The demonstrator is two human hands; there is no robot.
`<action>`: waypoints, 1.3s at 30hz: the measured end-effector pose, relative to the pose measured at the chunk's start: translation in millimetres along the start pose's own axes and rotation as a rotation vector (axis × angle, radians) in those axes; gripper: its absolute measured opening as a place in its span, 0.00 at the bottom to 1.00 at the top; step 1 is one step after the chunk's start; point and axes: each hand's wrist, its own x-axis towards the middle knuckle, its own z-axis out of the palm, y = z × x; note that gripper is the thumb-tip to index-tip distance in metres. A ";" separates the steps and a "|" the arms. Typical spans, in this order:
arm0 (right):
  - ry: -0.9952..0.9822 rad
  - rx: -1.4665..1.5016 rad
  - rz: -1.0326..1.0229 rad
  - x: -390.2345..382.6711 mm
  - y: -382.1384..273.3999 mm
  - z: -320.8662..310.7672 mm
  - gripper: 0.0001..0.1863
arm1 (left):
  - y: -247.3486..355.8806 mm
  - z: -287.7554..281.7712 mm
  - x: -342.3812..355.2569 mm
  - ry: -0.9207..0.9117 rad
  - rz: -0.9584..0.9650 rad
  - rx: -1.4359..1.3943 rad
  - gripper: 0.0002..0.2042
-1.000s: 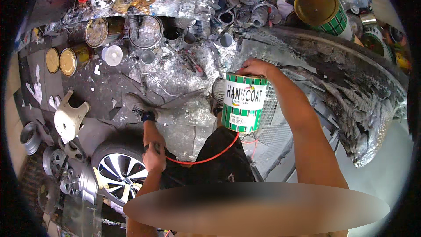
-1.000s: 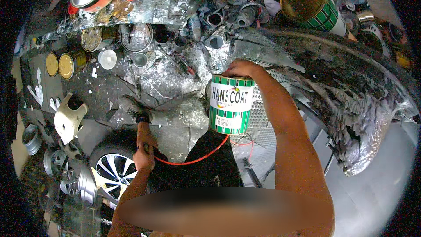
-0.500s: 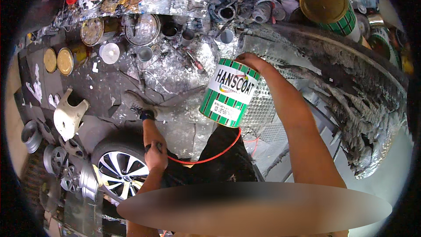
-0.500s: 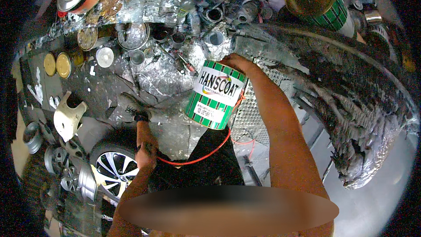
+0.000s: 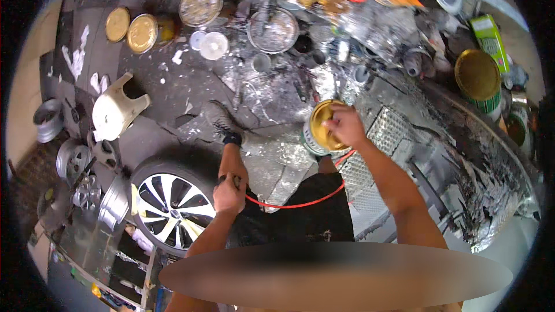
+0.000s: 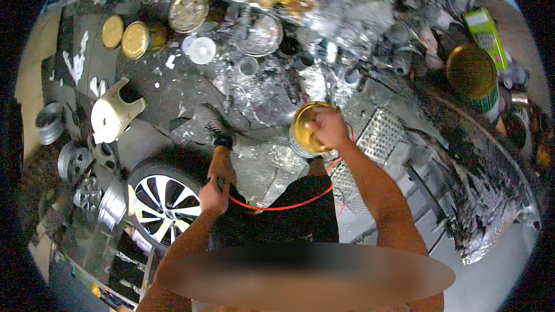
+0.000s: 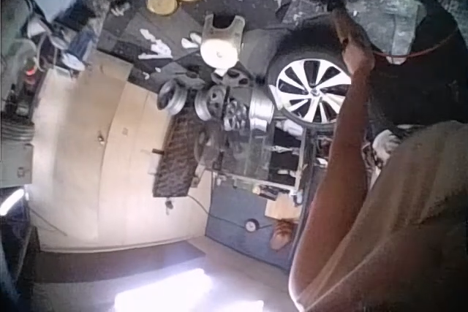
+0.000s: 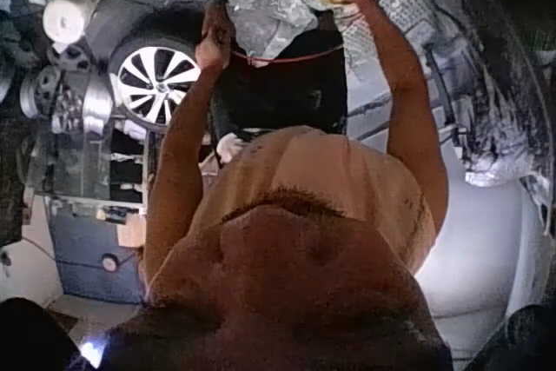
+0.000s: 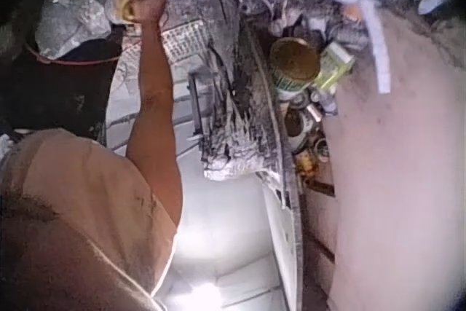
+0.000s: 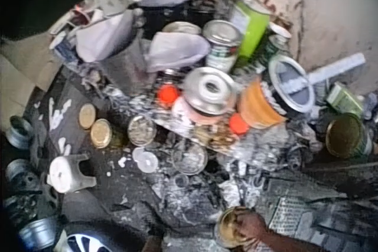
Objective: Preparing, masking, and spraying a car rim in a workshop.
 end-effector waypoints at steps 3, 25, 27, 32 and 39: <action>0.071 -0.063 -0.235 20.9 -68.5 50.2 0.13 | -25.8 -4.7 5.1 0.043 0.050 -0.064 0.21; 0.124 0.112 -0.249 297.3 -256.7 278.3 0.28 | -78.9 -37.0 27.1 0.095 0.052 -0.320 0.13; 0.090 0.323 -0.192 257.8 -226.2 272.2 0.26 | -86.1 -37.8 26.4 0.096 0.046 -0.339 0.13; 0.213 0.154 0.567 166.0 -77.2 234.4 0.29 | -77.9 -41.1 22.7 0.107 0.037 -0.297 0.12; 0.145 0.035 0.652 218.8 83.1 188.4 0.40 | -72.3 -27.9 24.6 0.023 0.019 -0.315 0.12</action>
